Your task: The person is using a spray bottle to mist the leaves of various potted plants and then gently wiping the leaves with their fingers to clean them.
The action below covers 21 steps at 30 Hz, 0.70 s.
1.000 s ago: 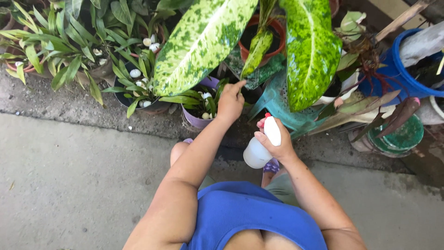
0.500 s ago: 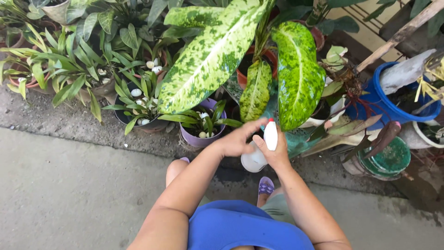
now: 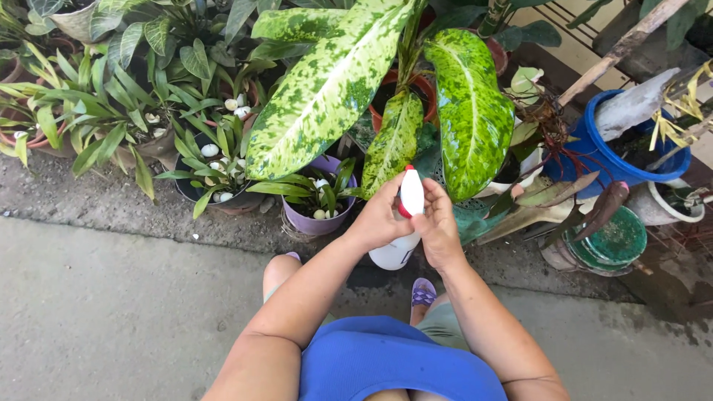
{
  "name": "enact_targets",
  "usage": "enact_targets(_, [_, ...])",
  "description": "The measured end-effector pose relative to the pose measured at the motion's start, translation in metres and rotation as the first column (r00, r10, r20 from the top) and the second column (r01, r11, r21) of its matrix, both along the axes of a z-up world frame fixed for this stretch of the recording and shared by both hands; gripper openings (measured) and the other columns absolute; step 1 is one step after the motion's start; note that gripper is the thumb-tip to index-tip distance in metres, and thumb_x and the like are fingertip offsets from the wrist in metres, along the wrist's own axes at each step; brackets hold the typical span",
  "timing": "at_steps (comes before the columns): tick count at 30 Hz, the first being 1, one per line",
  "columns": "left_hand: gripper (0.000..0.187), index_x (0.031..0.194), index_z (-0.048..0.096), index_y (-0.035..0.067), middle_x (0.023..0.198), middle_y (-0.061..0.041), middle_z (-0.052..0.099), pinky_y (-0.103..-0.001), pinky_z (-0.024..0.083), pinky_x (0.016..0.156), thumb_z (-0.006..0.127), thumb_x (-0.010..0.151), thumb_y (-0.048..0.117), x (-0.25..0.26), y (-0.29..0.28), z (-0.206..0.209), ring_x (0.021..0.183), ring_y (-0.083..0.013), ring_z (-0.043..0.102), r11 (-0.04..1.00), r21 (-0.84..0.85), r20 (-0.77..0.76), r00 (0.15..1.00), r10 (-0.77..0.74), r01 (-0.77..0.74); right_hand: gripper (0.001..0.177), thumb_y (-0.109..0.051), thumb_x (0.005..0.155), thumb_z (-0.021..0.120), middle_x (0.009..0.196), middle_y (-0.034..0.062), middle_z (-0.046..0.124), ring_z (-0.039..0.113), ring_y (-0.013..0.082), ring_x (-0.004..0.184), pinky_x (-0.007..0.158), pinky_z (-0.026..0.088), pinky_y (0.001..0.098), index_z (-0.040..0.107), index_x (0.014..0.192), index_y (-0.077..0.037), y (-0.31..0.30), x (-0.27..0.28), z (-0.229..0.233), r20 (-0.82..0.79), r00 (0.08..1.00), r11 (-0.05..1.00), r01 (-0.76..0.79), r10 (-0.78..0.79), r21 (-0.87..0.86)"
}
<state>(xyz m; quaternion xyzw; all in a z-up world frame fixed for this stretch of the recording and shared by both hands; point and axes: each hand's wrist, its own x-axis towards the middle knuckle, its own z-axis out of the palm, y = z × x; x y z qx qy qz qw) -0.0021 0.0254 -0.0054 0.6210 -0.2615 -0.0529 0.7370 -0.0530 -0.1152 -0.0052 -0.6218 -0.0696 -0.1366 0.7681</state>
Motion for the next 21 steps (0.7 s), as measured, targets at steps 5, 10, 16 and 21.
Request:
enact_targets(5, [0.087,0.15,0.045,0.002,0.121,-0.013,0.05,-0.036,0.063,0.08,0.086,0.073,0.006,-0.002,0.001,0.015,0.1,-0.0295,0.07,0.985,-0.165,-0.03,0.998,-0.06,0.054,0.066,-0.055,0.098,0.057,0.129,0.0039,0.063,0.065,0.0099,0.11,0.089,0.057,0.0264,0.048,0.145,-0.009,-0.019,-0.009,-0.007,-0.145,0.989,0.977,-0.007,0.038,0.211])
enact_targets(10, [0.073,0.14,0.049,-0.006,0.108,-0.007,0.049,-0.029,0.063,0.074,0.087,0.08,0.01,-0.013,0.002,0.045,0.097,-0.0203,0.069,0.951,-0.305,-0.002,0.998,-0.06,0.056,0.037,-0.045,0.103,0.056,0.124,0.0072,0.07,0.073,0.0223,0.101,0.087,0.062,0.0411,0.054,0.128,-0.017,-0.049,-0.003,-0.027,-0.15,0.987,0.956,0.092,-0.051,0.28])
enact_targets(16, [0.092,0.134,0.058,-0.001,0.106,-0.019,0.061,-0.04,0.053,0.088,0.097,0.063,0.043,-0.026,0.01,0.083,0.101,-0.0303,0.064,0.986,0.098,0.07,0.99,0.126,-0.132,0.027,-0.024,0.103,0.064,0.111,0.0093,0.073,0.076,0.0216,0.092,0.078,0.065,0.0326,0.056,0.125,-0.01,-0.067,0.003,-0.032,-0.113,0.974,0.956,0.214,-0.194,0.201])
enact_targets(21, [0.07,0.129,0.061,0.001,0.1,-0.018,0.061,-0.039,0.051,0.082,0.089,0.075,0.036,-0.024,0.011,0.095,0.095,-0.0297,0.064,0.984,0.116,0.087,0.988,0.124,-0.133,0.023,-0.022,0.103,0.066,0.102,0.0083,0.071,0.075,0.0174,0.084,0.074,0.066,0.0281,0.057,0.119,-0.008,-0.058,0.0,-0.022,-0.133,0.958,0.956,0.269,-0.253,0.12])
